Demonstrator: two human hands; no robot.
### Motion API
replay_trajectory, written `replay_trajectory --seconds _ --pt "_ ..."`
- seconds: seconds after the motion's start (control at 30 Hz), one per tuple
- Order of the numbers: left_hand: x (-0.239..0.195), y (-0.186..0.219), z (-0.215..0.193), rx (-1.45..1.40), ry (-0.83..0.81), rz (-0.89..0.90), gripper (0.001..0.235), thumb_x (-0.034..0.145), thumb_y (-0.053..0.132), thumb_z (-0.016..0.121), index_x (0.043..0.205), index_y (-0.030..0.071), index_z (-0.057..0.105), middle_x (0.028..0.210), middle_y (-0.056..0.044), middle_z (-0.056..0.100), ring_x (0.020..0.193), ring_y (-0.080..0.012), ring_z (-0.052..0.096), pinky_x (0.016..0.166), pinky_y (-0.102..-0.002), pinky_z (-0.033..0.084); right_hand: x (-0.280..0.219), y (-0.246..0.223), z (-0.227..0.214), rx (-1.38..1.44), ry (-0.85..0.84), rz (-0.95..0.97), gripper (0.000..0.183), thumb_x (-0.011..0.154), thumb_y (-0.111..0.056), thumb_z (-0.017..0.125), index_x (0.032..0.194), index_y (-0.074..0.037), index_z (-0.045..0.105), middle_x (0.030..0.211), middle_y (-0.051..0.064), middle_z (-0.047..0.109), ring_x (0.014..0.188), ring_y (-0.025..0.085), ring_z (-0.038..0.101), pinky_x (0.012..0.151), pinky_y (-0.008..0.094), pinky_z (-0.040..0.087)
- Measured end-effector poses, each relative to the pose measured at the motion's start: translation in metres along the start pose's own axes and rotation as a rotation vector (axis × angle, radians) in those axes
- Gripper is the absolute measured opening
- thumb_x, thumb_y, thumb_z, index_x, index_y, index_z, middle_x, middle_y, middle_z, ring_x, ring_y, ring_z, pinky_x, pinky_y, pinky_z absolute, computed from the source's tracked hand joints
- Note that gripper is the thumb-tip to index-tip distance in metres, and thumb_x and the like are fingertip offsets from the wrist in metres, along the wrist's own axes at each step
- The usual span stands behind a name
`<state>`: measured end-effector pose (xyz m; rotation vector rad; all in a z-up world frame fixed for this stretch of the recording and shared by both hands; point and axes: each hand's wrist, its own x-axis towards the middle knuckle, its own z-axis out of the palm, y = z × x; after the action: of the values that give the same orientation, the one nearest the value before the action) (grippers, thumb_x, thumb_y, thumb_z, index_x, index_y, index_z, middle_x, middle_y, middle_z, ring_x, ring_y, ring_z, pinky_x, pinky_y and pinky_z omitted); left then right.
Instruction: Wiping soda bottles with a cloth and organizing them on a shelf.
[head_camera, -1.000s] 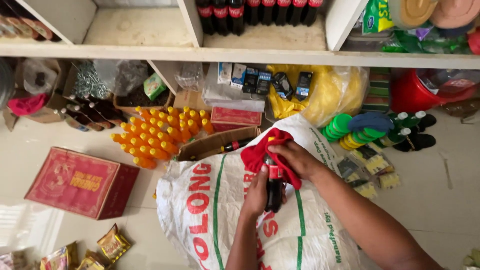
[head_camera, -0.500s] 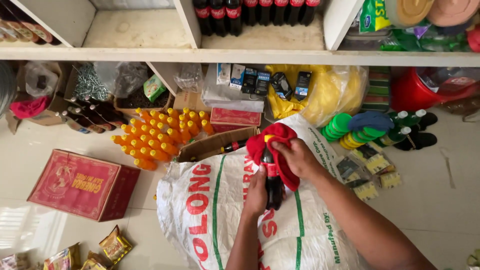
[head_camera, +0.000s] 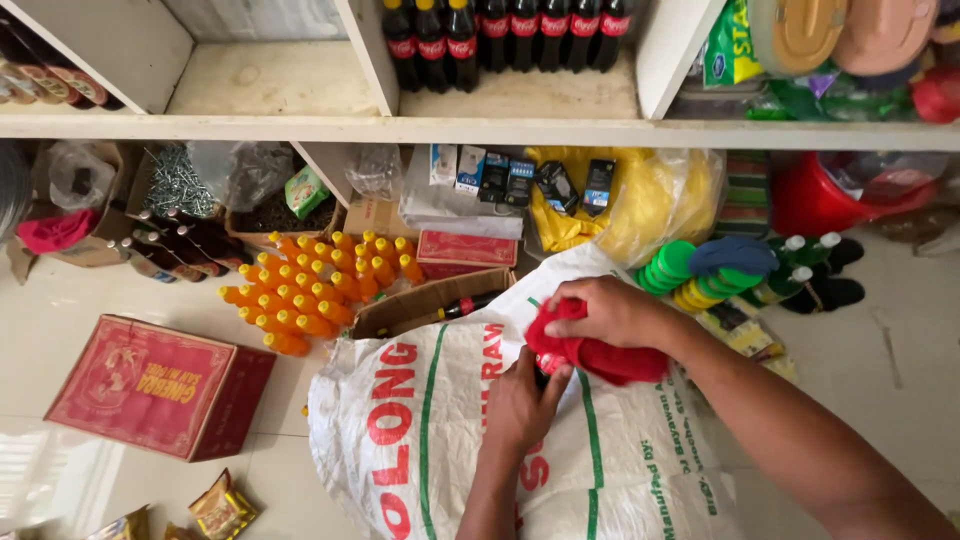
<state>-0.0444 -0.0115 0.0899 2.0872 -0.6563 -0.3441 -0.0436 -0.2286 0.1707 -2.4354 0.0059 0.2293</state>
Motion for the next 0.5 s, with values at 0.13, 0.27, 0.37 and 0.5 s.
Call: replay_trajectory --seconds 0.13,0.27,0.37,0.5 --pt "0.002 -0.001 0.008 0.053 0.012 -0.006 0.063 0.091 0.059 0.062 0.125 0.006 0.059 0.072 -0.013 0.072 0.060 -0.0381 0.067 0.057 -0.047 0.052 0.004 -0.004 0.017 -0.150 0.021 0.240 0.032 0.087 -0.043 0.069 0.095 -0.012 0.072 0.082 0.010 0.076 0.067 0.029 0.069 0.068 0.039 0.056" --pt "-0.001 -0.005 0.007 -0.977 -0.341 -0.406 0.040 0.104 0.034 0.047 0.111 0.001 0.068 0.074 -0.008 0.067 0.054 -0.0162 0.057 0.048 -0.027 0.044 0.004 -0.001 0.014 0.175 0.133 -0.016 0.023 0.083 -0.026 0.075 0.099 -0.009 0.073 0.077 0.003 0.069 0.066 0.020 0.058 0.064 0.033 0.049" --pt "-0.006 -0.011 0.010 -1.352 -0.506 -0.521 0.059 0.111 0.047 0.033 0.103 -0.001 0.065 0.072 -0.014 0.067 0.050 -0.0242 0.064 0.041 -0.030 0.045 0.003 -0.004 0.001 0.360 0.014 -0.116 0.023 0.085 -0.023 0.075 0.101 -0.005 0.072 0.080 0.000 0.068 0.068 0.012 0.055 0.067 0.027 0.048" --pt "-0.001 0.029 -0.017 -0.729 -0.304 -0.422 0.032 0.105 0.032 0.052 0.111 0.001 0.060 0.064 -0.007 0.061 0.042 -0.0142 0.047 0.039 -0.030 0.036 0.008 -0.018 -0.007 0.013 -0.075 -0.044 0.023 0.085 -0.022 0.067 0.105 -0.012 0.071 0.093 0.003 0.077 0.073 0.022 0.065 0.070 0.034 0.052"
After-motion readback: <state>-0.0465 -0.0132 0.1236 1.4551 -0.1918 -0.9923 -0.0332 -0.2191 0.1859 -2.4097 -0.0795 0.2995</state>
